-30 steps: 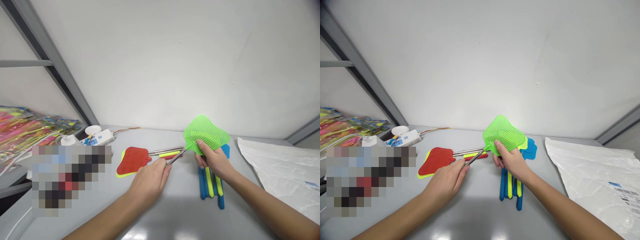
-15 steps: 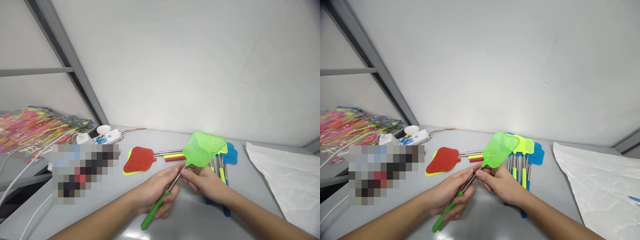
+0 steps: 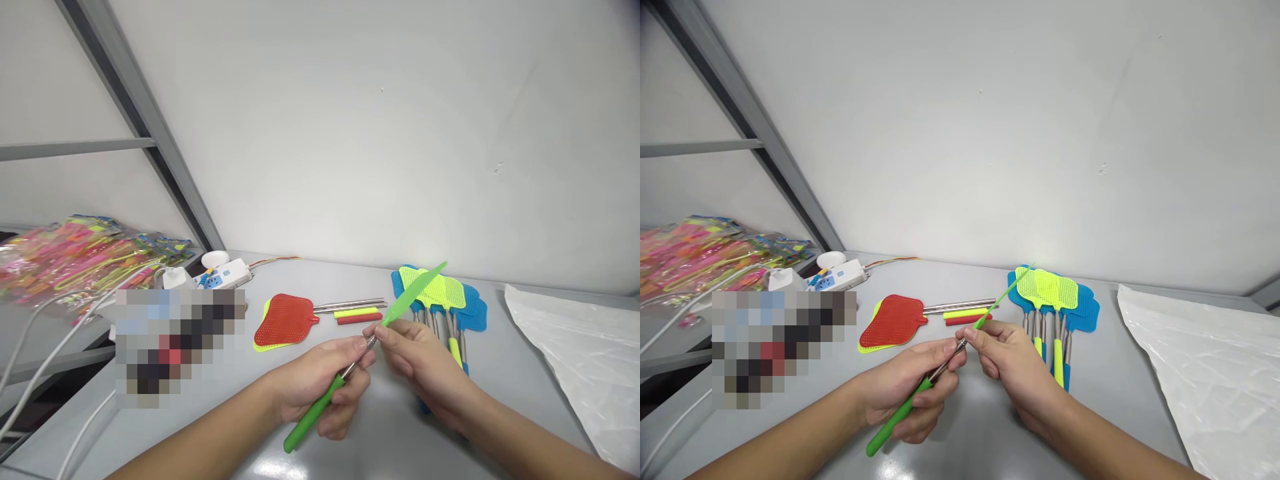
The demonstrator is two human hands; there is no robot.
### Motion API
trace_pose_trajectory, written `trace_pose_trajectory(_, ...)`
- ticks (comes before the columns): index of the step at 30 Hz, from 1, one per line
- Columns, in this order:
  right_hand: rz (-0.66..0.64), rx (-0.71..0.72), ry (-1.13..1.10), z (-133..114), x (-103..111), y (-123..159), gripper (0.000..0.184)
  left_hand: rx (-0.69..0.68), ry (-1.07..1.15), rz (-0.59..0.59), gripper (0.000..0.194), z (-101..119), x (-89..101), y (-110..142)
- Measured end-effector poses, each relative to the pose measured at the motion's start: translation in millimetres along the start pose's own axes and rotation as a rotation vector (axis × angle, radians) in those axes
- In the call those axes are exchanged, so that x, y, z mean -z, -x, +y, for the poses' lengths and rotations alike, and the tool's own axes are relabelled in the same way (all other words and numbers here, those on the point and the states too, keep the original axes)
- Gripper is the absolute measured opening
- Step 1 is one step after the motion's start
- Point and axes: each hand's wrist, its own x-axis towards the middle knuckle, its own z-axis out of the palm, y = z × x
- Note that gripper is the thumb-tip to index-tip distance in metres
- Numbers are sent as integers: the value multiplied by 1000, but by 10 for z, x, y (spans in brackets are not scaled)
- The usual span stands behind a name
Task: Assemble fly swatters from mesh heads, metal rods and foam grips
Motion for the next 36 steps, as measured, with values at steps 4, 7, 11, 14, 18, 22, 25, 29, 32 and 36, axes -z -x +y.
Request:
trace_pose_trajectory(4,102,14,-31,47,6,-29,35,-7,4,26,28,-31,1,-6)
trace_pose_trajectory(7,251,95,-76,54,52,-64,37,8,-24,-57,26,-100,20,-17)
trace_pose_trajectory(11,402,145,-89,42,85,-75,37,25,-41,-147,30,-199,25,-53)
trace_pose_trajectory(14,372,162,-120,54,70,-64,36,-3,-32,-181,32,-251,26,-83)
trace_pose_trajectory(18,326,230,-121,66,61,-60,32,-44,14,-141,28,-275,53,-101)
trace_pose_trajectory(22,310,280,-102,1,92,-62,32,-45,-40,-145,28,-233,68,-92)
trace_pose_trajectory(25,306,287,-82,-77,130,-51,39,-65,-71,-163,26,-176,53,-72)
trace_pose_trajectory(29,311,310,3,-147,172,-24,32,-87,-100,-160,25,-121,26,-32)
trace_pose_trajectory(32,307,347,-31,-213,215,-18,28,-88,-128,-151,26,-97,7,0)
trace_pose_trajectory(36,348,443,-159,-338,306,-35,28,-99,-152,-121,27,-71,-24,20)
